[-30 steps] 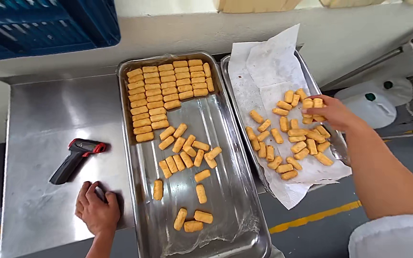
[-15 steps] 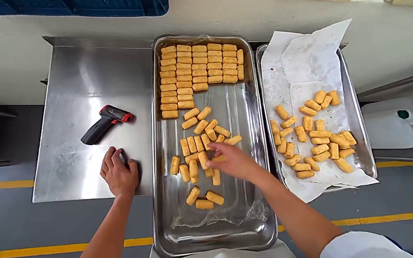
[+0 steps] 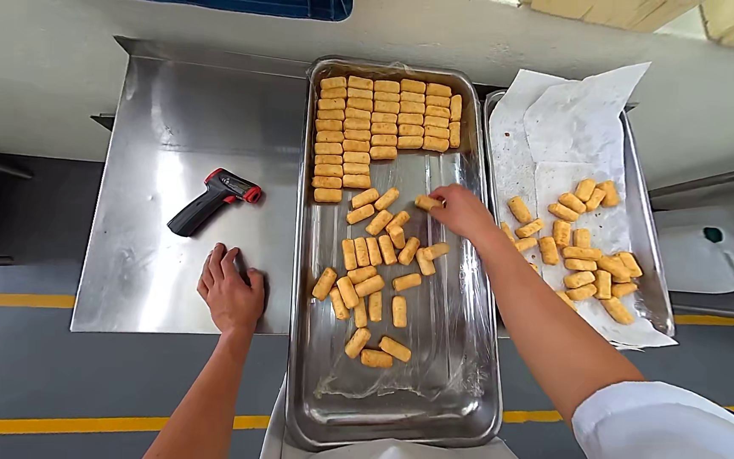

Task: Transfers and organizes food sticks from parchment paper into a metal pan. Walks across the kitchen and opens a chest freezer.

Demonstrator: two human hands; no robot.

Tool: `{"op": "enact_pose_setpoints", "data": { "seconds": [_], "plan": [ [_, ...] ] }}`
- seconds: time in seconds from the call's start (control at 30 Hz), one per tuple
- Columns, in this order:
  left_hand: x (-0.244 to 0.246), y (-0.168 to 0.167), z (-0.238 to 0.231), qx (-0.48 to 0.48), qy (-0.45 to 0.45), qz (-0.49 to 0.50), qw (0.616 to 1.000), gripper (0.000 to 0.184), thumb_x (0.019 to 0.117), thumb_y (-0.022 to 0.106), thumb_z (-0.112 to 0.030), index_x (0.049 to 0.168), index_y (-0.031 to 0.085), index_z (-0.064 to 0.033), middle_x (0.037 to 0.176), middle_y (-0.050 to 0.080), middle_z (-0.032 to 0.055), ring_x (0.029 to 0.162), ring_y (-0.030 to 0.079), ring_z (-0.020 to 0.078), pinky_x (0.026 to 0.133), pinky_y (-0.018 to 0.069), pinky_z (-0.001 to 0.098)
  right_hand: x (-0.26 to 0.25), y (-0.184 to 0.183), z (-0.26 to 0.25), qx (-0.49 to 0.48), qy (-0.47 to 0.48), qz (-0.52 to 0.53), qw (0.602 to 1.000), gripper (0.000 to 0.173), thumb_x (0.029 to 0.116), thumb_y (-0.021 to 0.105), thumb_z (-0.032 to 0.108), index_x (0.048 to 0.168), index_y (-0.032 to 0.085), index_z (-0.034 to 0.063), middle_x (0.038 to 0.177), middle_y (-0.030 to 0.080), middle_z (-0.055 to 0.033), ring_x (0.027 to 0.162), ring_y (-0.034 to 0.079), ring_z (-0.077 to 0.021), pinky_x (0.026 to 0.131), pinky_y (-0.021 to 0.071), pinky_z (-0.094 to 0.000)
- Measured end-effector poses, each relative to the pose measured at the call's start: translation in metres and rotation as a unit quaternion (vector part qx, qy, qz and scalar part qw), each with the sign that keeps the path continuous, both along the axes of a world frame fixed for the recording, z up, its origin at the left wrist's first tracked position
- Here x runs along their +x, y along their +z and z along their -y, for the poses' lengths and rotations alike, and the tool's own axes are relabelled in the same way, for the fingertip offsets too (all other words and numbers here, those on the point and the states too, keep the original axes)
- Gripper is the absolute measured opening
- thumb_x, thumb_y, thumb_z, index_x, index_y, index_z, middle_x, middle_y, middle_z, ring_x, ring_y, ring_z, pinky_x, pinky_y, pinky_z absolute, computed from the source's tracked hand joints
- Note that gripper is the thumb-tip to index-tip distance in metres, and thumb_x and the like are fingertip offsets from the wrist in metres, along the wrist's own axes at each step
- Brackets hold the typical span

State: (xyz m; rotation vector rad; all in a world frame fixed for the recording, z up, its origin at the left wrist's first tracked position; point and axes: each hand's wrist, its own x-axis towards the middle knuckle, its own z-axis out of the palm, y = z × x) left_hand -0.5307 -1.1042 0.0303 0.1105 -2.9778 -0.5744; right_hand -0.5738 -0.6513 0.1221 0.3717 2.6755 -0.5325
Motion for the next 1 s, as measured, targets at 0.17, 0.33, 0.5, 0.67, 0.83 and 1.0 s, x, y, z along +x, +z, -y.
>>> {"op": "enact_pose_setpoints", "data": {
  "seconds": [0.17, 0.33, 0.5, 0.67, 0.83, 1.0],
  "plan": [
    [0.0, 0.001, -0.001, -0.004, 0.0, -0.001, 1.0, 0.055, 0.0954, 0.039, -0.036, 0.138, 0.058, -0.0071, 0.158, 0.044, 0.0159, 0.148, 0.037, 0.037, 0.117, 0.0254, 0.0607, -0.045, 0.005, 0.031, -0.034, 0.065, -0.087, 0.994, 0.037, 0.0989, 0.059, 0.008, 0.136, 0.064, 0.0081, 0.136, 0.059, -0.0217, 0.118, 0.063, -0.0387, 0.097, 0.0524, -0.0571],
    [0.0, -0.001, -0.001, -0.002, -0.001, -0.003, 1.0, 0.055, 0.0956, 0.039, -0.036, 0.138, 0.058, -0.0067, 0.158, 0.044, 0.0156, 0.149, 0.036, 0.0368, 0.117, 0.0246, 0.0606, -0.063, -0.007, 0.058, -0.025, 0.169, 0.051, 0.984, 0.078, 0.0812, 0.081, 0.005, 0.151, 0.05, 0.0206, 0.154, 0.039, -0.0239, 0.132, 0.049, -0.048, 0.097, 0.0503, -0.0639],
    [-0.001, -0.001, -0.001, 0.002, -0.01, -0.006, 1.0, 0.057, 0.0949, 0.039, -0.036, 0.137, 0.058, -0.0036, 0.156, 0.045, 0.0179, 0.147, 0.038, 0.0386, 0.117, 0.0258, 0.0619, -0.057, -0.01, 0.039, 0.009, 0.071, 0.031, 0.997, 0.06, 0.0857, 0.082, 0.018, 0.141, 0.058, 0.0144, 0.139, 0.049, -0.0304, 0.114, 0.06, -0.0493, 0.09, 0.0523, -0.0645],
    [0.001, 0.001, -0.001, -0.001, -0.009, -0.004, 1.0, 0.057, 0.0945, 0.039, -0.037, 0.137, 0.058, -0.0045, 0.156, 0.045, 0.018, 0.148, 0.037, 0.0386, 0.117, 0.0246, 0.0616, -0.058, -0.018, 0.058, -0.032, -0.015, -0.082, 0.996, 0.06, 0.0933, 0.074, 0.018, 0.148, 0.052, 0.0049, 0.139, 0.053, -0.0279, 0.122, 0.058, -0.0457, 0.098, 0.0512, -0.06],
    [0.0, 0.001, -0.002, -0.003, -0.003, -0.007, 1.0, 0.058, 0.094, 0.038, -0.037, 0.137, 0.059, -0.0038, 0.156, 0.046, 0.0186, 0.148, 0.038, 0.0393, 0.117, 0.0252, 0.0617, -0.055, -0.035, 0.075, -0.07, -0.051, -0.165, 0.982, 0.06, 0.0947, 0.072, 0.012, 0.15, 0.05, 0.0051, 0.149, 0.049, -0.0194, 0.116, 0.065, -0.0334, 0.094, 0.0572, -0.0451],
    [0.0, 0.001, -0.002, -0.005, -0.004, -0.006, 1.0, 0.058, 0.0939, 0.038, -0.037, 0.137, 0.059, -0.0043, 0.156, 0.046, 0.0187, 0.147, 0.038, 0.0393, 0.116, 0.0253, 0.0622, -0.059, -0.04, 0.076, -0.076, -0.077, -0.197, 0.974, 0.05, 0.0939, 0.075, 0.017, 0.139, 0.061, 0.0038, 0.143, 0.055, -0.0195, 0.112, 0.067, -0.0311, 0.093, 0.058, -0.0421]
  ]
}}
